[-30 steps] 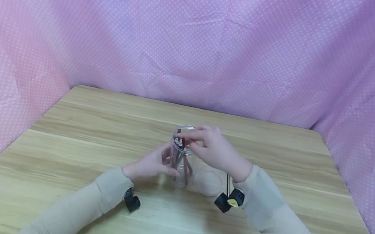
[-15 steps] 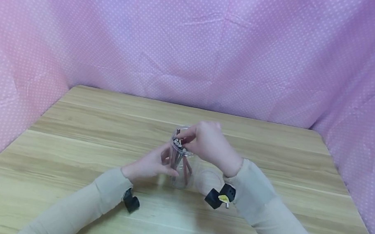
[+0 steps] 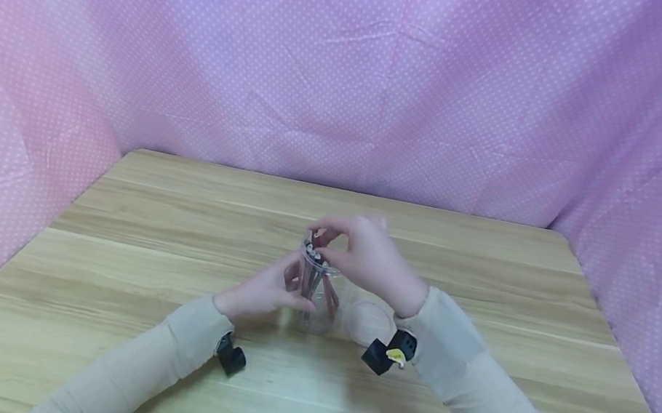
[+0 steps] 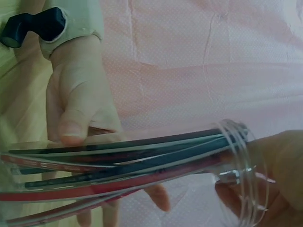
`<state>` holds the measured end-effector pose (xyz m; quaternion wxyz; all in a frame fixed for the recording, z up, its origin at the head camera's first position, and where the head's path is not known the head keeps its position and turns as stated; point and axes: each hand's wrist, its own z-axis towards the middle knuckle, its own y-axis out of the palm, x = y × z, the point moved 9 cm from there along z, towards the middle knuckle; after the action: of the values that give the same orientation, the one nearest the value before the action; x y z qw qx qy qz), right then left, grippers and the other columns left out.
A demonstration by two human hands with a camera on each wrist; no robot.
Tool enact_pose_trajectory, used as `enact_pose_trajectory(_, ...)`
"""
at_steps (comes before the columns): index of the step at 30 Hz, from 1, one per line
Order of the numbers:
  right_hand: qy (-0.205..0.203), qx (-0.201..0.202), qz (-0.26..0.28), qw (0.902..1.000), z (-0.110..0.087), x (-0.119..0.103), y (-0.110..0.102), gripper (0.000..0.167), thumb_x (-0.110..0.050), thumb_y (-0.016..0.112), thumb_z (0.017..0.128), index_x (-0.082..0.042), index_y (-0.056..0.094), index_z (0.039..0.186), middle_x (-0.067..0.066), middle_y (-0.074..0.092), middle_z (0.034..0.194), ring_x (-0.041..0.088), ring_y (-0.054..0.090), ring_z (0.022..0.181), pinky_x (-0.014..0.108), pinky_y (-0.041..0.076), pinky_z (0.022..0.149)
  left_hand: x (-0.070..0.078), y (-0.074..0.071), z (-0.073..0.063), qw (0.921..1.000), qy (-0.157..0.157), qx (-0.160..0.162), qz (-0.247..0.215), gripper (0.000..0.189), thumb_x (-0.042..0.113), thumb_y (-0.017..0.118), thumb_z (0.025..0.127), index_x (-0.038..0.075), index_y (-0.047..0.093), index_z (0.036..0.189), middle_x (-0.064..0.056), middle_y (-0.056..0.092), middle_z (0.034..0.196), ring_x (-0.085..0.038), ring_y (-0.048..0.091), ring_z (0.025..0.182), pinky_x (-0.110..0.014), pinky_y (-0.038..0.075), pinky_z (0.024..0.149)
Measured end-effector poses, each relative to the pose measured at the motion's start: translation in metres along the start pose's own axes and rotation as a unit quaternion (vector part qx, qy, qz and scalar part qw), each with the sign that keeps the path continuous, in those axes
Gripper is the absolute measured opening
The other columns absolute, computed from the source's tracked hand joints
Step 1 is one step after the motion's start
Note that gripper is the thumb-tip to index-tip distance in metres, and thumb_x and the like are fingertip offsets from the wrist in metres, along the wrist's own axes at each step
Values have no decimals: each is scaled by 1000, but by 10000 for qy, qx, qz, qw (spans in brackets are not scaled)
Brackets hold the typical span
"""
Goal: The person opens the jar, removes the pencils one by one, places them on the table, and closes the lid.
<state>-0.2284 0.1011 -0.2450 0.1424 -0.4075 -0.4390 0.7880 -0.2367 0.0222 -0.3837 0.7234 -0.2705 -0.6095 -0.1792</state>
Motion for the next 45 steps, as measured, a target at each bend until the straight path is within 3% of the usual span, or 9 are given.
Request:
enact_pose_trajectory(3, -231, 372, 437, 9981, -2, 0, -2, 32, 2, 69, 81, 1, 65, 113, 11, 71, 94, 4, 41, 49, 19, 38, 44, 0, 0, 0, 10000, 22, -17, -37, 96, -3, 73, 77, 21, 19, 152, -6, 39, 149, -25, 31, 140, -45, 29, 115)
enact_pose_trajectory(6, -194, 823, 902, 9923, -4, 4, -7, 32, 3, 63, 86, 4, 61, 117, 15, 69, 98, 12, 58, 62, 19, 52, 57, 1, 1, 0, 9999, 80, -38, -55, 97, -3, 74, 76, 21, 18, 152, -5, 35, 152, -24, 29, 141, -44, 29, 115)
enact_pose_trajectory(9, -238, 1286, 1582, 9787, -5, 6, -15, 30, 7, 55, 90, 7, 56, 120, 16, 66, 96, 16, 66, 89, 22, 55, 83, 2, 1, 1, 10000, 71, -27, -4, 98, -3, 75, 75, 24, 21, 151, 0, 33, 153, -20, 27, 142, -43, 28, 116)
enact_pose_trajectory(12, -332, 1570, 2596, 9523, -5, 8, -23, 27, 10, 46, 92, 6, 53, 118, 10, 61, 94, 11, 68, 85, 24, 56, 85, 1, 1, 1, 10000, 6, -2, 42, 97, -2, 76, 74, 26, 24, 150, 2, 36, 152, -19, 27, 142, -45, 27, 116)
enact_pose_trajectory(18, -161, 1988, 4056, 8920, -1, 21, -36, 38, 7, 39, 96, -25, 56, 108, -1, 61, 88, 11, 67, 83, 32, 60, 78, 0, -1, 1, 10000, -14, 34, 70, 98, -3, 76, 74, 28, 23, 150, 1, 35, 152, -20, 28, 142, -47, 28, 116)
enact_pose_trajectory(31, 616, 2640, 5026, 8209, 1, 55, -50, 23, -5, 36, 101, -20, 46, 115, 0, 65, 79, 13, 68, 75, 34, 61, 72, -2, -3, 2, 9999, -120, -41, 44, 101, -4, 74, 75, 28, 17, 152, -1, 36, 152, -20, 28, 142, -47, 22, 117)
enact_pose_trajectory(34, 951, 2884, 5295, 7921, -2, 70, -54, 21, -7, 38, 100, -20, 46, 114, 0, 63, 77, 12, 67, 71, 32, 61, 68, -3, -4, 2, 9999, -109, -68, 57, 103, -3, 74, 75, 30, 14, 152, -2, 37, 151, -20, 29, 141, -48, 22, 117)
enact_pose_trajectory(41, 1642, 3183, 6307, 6884, -10, 101, -53, 14, -9, 44, 99, -15, 43, 111, 3, 59, 79, 14, 64, 69, 34, 61, 69, -3, -6, 2, 9999, -47, -60, 97, 102, -1, 75, 75, 36, 18, 150, 1, 38, 150, -17, 32, 140, -47, 25, 116)
enact_pose_trajectory(45, 1920, 3274, 6574, 6510, -15, 113, -50, 11, -10, 45, 98, -14, 42, 108, 4, 58, 79, 15, 63, 70, 34, 61, 71, -1, -5, 3, 9999, 96, -111, 74, 101, -2, 74, 76, 34, 17, 151, 1, 39, 150, -18, 32, 140, -48, 24, 117)
